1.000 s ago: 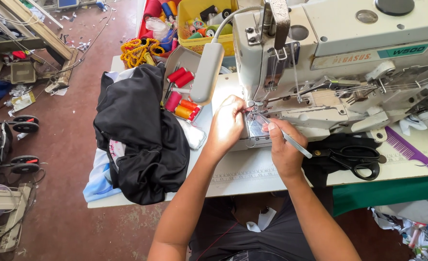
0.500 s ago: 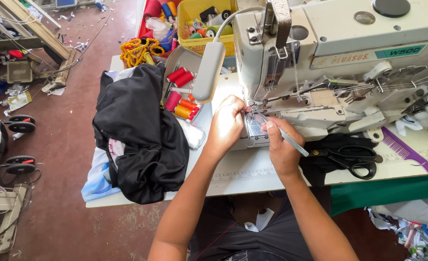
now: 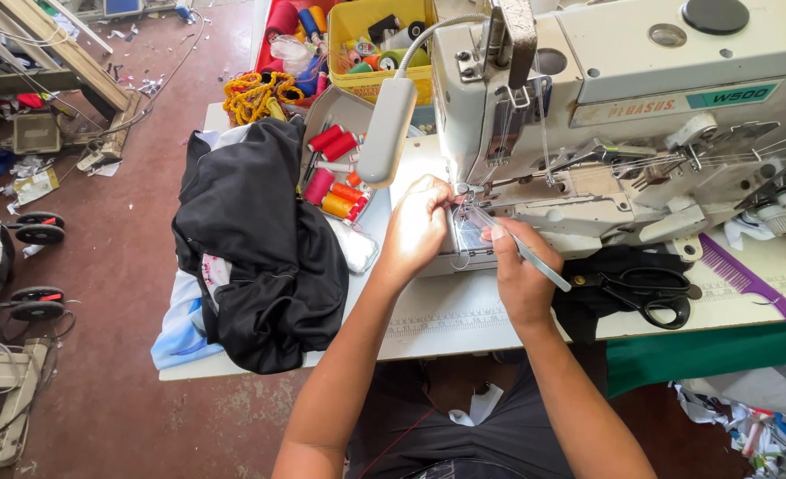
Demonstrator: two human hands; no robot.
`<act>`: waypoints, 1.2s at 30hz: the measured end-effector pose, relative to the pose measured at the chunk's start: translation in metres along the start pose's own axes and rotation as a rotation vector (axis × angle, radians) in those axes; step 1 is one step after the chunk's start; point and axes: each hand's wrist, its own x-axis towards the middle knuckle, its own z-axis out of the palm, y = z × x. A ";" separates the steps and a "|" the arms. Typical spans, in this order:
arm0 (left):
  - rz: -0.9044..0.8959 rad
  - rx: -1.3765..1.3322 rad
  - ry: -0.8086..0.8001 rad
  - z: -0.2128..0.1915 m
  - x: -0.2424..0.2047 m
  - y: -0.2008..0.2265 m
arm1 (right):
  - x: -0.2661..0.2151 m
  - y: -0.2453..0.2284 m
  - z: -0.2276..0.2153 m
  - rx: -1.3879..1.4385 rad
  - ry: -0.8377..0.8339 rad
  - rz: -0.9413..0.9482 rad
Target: Threading an industrial sewing machine using tweezers to guide thread through various eyelets and needles.
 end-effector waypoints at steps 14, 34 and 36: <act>-0.016 -0.070 -0.023 -0.003 0.004 -0.003 | -0.002 -0.017 -0.007 -0.152 0.004 -0.342; -0.060 -0.046 0.103 -0.003 0.005 -0.006 | 0.001 -0.002 -0.035 0.234 0.051 -0.023; -0.030 -0.066 0.161 -0.011 -0.006 -0.004 | 0.002 -0.002 -0.034 0.233 0.050 -0.007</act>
